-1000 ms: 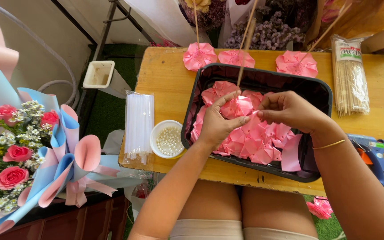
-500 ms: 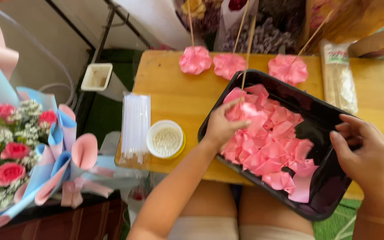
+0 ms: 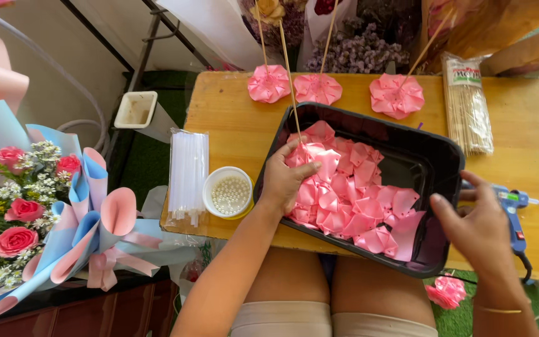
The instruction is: The person constructs ribbon flowers by hand using a glue gun. The person applies glue to pink ribbon petals, attaches them to a wooden skewer, and layers the petals to form a rose shape.
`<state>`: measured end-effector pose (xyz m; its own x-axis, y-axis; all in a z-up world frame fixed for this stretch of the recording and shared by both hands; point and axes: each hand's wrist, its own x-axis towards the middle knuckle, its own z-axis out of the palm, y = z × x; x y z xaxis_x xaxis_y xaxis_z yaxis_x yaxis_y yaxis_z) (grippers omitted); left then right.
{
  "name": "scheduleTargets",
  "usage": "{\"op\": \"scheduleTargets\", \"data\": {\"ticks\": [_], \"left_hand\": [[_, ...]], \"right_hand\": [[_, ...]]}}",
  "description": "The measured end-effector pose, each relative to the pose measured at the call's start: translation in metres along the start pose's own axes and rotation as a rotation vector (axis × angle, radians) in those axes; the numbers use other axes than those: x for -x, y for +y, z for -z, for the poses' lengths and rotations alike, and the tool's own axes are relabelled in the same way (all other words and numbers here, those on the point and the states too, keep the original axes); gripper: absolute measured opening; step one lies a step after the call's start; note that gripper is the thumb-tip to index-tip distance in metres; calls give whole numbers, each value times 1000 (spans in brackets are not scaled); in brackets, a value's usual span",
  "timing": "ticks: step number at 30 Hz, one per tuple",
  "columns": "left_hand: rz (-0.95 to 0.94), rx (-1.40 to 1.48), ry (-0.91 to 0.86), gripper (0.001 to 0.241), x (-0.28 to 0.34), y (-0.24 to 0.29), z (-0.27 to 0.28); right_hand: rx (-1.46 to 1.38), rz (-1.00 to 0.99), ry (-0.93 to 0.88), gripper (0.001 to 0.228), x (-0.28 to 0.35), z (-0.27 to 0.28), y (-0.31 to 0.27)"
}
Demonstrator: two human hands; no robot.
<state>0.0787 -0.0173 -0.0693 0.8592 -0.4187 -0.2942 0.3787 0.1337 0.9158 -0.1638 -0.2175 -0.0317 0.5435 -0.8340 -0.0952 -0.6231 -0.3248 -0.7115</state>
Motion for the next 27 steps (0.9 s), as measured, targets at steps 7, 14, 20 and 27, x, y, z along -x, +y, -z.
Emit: {"op": "scheduleTargets", "data": {"ticks": [7,14,20,27], "left_hand": [[-24,-17,-46,67,7,8,-6],[33,23,-71,69,10,7,-16],[2,7,-97,63,29,21,-32],[81,183,-139,70,41,21,-48]], "right_hand": [[-277,135,-7,37,-11,10,31],[657,-158,54,82,-44,42,155],[253,-73,87,35,-36,39,149],[111,160,133,50,29,35,10]]}}
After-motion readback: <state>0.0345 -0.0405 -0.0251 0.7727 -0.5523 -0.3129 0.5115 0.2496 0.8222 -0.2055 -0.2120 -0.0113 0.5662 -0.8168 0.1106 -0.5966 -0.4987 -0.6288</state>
